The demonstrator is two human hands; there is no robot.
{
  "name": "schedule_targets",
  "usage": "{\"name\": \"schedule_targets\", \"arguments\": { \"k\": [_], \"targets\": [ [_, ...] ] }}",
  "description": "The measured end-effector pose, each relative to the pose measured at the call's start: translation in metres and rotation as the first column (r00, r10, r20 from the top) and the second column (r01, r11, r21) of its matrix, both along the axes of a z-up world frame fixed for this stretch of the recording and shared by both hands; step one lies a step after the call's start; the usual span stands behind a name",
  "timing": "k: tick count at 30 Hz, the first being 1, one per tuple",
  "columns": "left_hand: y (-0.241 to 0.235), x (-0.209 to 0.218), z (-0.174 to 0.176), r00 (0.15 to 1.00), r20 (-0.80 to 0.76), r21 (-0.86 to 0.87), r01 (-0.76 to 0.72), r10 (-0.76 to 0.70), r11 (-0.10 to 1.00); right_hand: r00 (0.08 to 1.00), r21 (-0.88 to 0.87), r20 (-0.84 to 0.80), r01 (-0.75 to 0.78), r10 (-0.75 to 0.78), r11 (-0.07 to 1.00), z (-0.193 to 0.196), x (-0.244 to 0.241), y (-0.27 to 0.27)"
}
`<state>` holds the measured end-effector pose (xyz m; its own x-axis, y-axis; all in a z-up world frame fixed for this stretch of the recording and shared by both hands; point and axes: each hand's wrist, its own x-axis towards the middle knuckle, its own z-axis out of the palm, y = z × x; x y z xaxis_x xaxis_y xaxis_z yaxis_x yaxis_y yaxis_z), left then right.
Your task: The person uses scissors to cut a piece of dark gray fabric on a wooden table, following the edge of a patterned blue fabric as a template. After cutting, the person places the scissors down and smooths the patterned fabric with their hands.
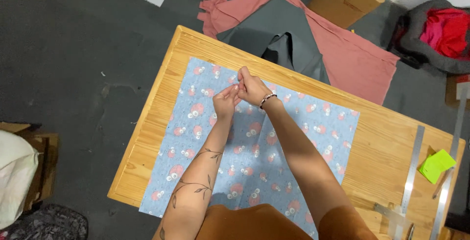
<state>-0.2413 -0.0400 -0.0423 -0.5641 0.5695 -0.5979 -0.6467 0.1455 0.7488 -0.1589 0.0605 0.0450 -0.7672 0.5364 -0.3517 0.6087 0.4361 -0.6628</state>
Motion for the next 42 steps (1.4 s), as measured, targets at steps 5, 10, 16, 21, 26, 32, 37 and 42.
{"name": "schedule_targets", "arguments": {
  "k": [5, 10, 16, 21, 26, 32, 37, 42],
  "targets": [
    [-0.013, -0.034, 0.020, 0.990, -0.100, -0.046, -0.104, 0.099, 0.994, 0.999, -0.036, -0.052, -0.006, 0.004, 0.999, -0.039, -0.046, 0.021],
    [-0.025, -0.051, 0.021, 0.981, -0.105, -0.091, -0.173, 0.163, 0.981, 0.971, 0.035, -0.182, 0.164, -0.155, 0.986, -0.041, -0.084, 0.027],
    [-0.027, -0.055, 0.009, 0.979, -0.013, -0.036, -0.206, 0.206, 0.978, 0.990, 0.158, -0.105, 0.115, -0.099, 0.981, -0.028, -0.102, 0.016],
    [-0.027, -0.056, 0.015, 0.984, -0.015, -0.030, -0.176, 0.175, 0.984, 0.996, 0.295, -0.083, 0.006, 0.019, 0.956, -0.038, -0.103, 0.020],
    [-0.028, -0.057, 0.025, 0.985, -0.016, -0.023, -0.174, 0.173, 0.985, 0.996, 0.277, -0.056, -0.046, 0.064, 0.960, -0.029, -0.087, 0.023],
    [-0.027, -0.055, 0.022, 0.985, -0.006, -0.029, -0.174, 0.174, 0.984, 0.998, 0.170, 0.042, 0.035, -0.043, 0.985, -0.008, -0.058, 0.010],
    [-0.030, -0.055, 0.008, 0.982, 0.007, -0.023, -0.186, 0.187, 0.982, 0.992, 0.140, 0.101, 0.055, -0.070, 0.989, -0.014, -0.038, -0.001],
    [-0.041, -0.032, -0.005, 0.995, 0.047, -0.033, -0.084, 0.086, 0.996, 0.997, 0.004, -0.010, 0.072, -0.072, 0.997, -0.008, -0.043, -0.040]
  ]
}}
